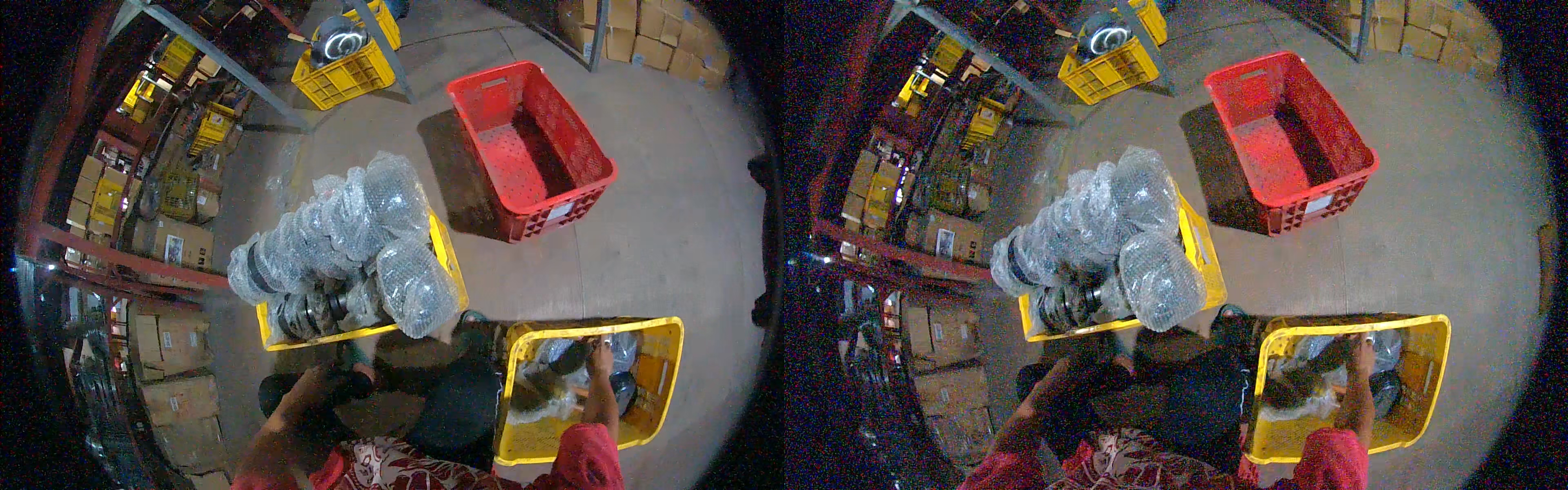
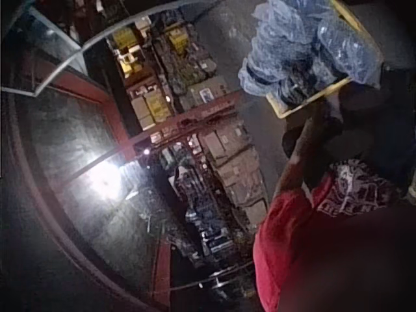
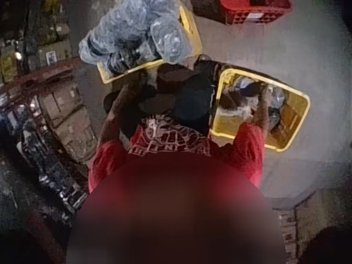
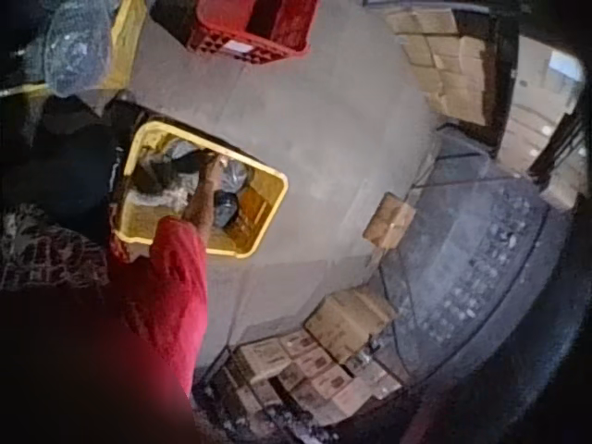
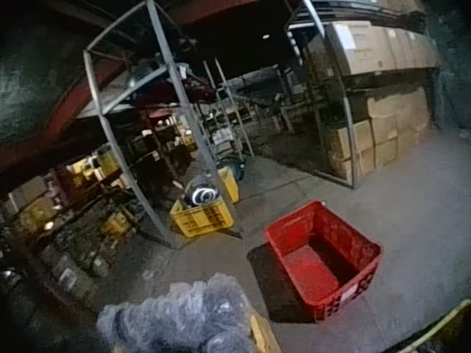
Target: The person transfers bubble-wrapped kitchenware from a red crate into two yellow crates. They handle each item individually, placing them into the yellow crates until the red crate is empty.
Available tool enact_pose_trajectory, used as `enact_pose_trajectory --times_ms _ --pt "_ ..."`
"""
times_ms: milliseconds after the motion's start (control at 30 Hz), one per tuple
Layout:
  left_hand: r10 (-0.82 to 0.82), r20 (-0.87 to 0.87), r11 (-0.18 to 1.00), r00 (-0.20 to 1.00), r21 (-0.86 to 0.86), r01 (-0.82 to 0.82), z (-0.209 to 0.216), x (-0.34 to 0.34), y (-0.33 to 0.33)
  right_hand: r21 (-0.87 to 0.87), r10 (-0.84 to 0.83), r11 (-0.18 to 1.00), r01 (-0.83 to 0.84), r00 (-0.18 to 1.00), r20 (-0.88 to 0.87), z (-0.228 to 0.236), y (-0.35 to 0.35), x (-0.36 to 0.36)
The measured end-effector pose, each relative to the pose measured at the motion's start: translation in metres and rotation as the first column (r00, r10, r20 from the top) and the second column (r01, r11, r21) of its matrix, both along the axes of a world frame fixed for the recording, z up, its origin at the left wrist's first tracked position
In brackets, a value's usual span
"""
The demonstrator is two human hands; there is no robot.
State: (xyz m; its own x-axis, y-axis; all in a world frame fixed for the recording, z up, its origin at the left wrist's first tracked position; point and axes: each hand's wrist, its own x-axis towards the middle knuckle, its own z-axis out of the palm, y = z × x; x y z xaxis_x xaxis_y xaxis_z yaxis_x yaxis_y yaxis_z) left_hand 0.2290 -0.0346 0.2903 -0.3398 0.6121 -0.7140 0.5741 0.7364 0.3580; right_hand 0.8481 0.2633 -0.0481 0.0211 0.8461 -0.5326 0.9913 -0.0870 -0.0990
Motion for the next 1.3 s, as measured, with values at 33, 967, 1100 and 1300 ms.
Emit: enact_pose_trajectory --times_ms 33,967,1100,1300 --pt "-0.019 -0.052 1.000 0.998 0.021 0.021 -0.005 -0.002 -0.001 -0.026 0.091 0.996 -0.090 0.994 0.064 0.000 0.001 -0.004" --pt "-0.529 -0.369 0.687 0.764 0.341 0.641 -0.002 -0.017 0.066 0.030 -0.232 0.819 0.573 0.380 -0.896 0.252 -0.078 0.012" --pt "0.027 0.493 0.817 0.870 0.490 -0.304 0.031 0.030 0.106 0.116 -0.138 0.754 0.646 0.328 -0.935 0.339 -0.105 -0.018" --pt "-0.262 0.583 0.777 0.769 0.600 -0.190 0.104 0.139 0.176 0.095 0.103 0.733 0.673 0.028 -0.994 0.448 -0.109 -0.129"
